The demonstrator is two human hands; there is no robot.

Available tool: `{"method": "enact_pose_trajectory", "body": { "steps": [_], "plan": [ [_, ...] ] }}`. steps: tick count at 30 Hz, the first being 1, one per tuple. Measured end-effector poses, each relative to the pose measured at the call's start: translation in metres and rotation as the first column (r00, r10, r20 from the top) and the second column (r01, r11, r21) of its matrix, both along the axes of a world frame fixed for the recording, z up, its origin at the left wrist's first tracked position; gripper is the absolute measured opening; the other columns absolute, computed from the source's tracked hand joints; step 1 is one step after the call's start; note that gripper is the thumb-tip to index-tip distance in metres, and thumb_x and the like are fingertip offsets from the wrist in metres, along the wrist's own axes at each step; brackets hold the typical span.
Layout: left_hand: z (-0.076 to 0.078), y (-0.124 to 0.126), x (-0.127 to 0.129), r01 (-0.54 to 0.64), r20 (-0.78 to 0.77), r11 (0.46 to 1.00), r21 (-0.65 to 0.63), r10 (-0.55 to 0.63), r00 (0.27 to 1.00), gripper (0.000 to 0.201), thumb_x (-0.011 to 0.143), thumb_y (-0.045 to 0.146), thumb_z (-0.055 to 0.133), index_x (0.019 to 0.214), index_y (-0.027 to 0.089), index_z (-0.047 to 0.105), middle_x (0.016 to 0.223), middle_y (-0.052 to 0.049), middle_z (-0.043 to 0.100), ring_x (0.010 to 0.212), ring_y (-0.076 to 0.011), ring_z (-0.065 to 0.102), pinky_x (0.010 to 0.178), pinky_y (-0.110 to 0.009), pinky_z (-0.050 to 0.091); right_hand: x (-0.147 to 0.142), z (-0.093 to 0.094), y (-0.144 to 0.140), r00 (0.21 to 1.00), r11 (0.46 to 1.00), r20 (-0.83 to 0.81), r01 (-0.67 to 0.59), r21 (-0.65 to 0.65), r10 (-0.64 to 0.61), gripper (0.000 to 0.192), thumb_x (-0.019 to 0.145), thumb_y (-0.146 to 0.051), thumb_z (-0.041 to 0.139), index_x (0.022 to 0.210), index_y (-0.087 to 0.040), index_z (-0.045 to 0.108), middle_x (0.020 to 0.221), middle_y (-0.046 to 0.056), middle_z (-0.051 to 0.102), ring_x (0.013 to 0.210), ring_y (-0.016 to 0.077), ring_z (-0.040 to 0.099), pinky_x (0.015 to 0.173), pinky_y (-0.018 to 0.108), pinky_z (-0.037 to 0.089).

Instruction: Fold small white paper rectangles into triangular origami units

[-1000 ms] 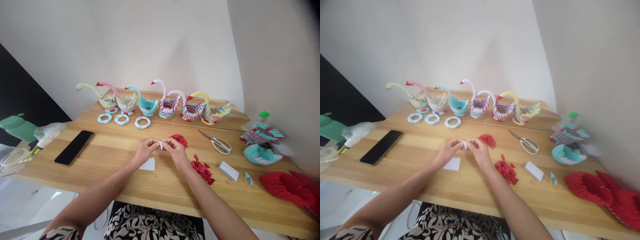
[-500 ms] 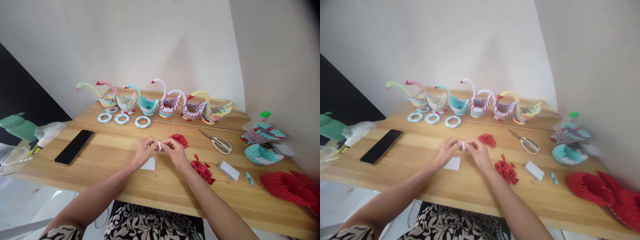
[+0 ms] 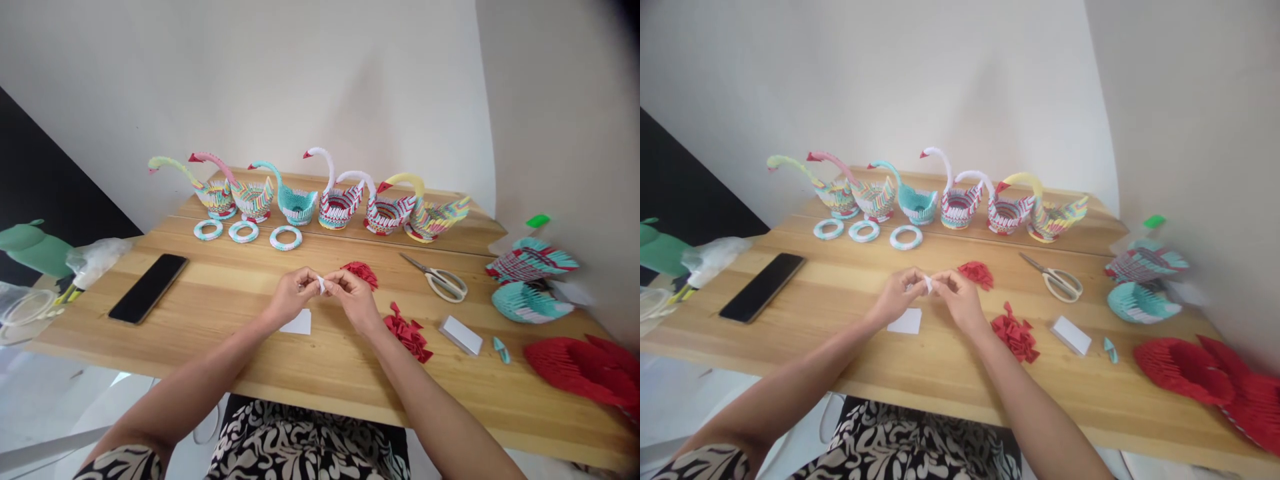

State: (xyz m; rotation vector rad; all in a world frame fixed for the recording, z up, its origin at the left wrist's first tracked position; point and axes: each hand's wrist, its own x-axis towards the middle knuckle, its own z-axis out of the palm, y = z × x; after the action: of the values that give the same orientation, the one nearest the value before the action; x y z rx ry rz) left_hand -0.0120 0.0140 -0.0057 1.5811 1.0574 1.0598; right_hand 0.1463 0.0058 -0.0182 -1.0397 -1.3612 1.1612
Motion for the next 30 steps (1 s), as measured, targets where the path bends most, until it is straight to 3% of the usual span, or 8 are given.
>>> {"method": "enact_pose_trajectory", "body": {
  "steps": [9,14,23,30],
  "plan": [
    [-0.0019,0.0028,0.0008,0.043,0.096,0.986,-0.163,-0.028,0.995,0.014,0.074,0.027,0.061,0.073,0.013,0.059,0.066,0.0,0.061,0.061,-0.0104,0.053,0.059,-0.022,0.041,0.0011,-0.0034,0.0014,0.999,0.999,-0.009,0.048,0.012,-0.048,0.015,0.078,-0.033,0.065,0.08,-0.018,0.064,0.072,0.0,0.063,0.068,0.0144,0.058,0.067,0.027,0.046],
    [-0.0007,0.0019,0.0011,0.021,0.093,0.993,-0.113,-0.01,0.996,0.011,0.073,0.022,0.06,0.068,0.014,0.056,0.062,0.001,0.06,0.058,-0.0091,0.054,0.057,-0.021,0.042,0.0016,-0.0046,0.0025,0.998,0.999,0.044,0.044,0.028,-0.046,0.015,0.077,-0.034,0.065,0.077,-0.019,0.062,0.072,0.001,0.064,0.068,0.0153,0.059,0.067,0.027,0.045],
    [0.0023,0.0029,0.0023,0.148,0.252,0.957,-0.25,-0.084,0.964,0.019,0.071,0.029,0.068,0.077,0.013,0.058,0.067,-0.003,0.068,0.06,-0.0122,0.061,0.062,-0.026,0.049,0.0025,-0.0054,0.004,0.994,0.994,0.075,0.067,0.084,-0.074,0.012,0.08,-0.03,0.061,0.075,-0.019,0.058,0.069,-0.001,0.062,0.065,0.0137,0.056,0.063,0.026,0.043],
    [0.0061,0.0039,0.0001,0.153,0.204,0.964,-0.216,-0.109,0.973,0.014,0.072,0.023,0.066,0.076,0.013,0.058,0.066,-0.002,0.066,0.06,-0.0109,0.059,0.063,-0.025,0.048,0.0044,-0.0079,0.0063,0.999,0.997,0.041,0.016,0.076,-0.02,0.009,0.081,-0.028,0.062,0.079,-0.02,0.06,0.073,-0.001,0.063,0.068,0.0137,0.057,0.066,0.026,0.044]
  ]
}}
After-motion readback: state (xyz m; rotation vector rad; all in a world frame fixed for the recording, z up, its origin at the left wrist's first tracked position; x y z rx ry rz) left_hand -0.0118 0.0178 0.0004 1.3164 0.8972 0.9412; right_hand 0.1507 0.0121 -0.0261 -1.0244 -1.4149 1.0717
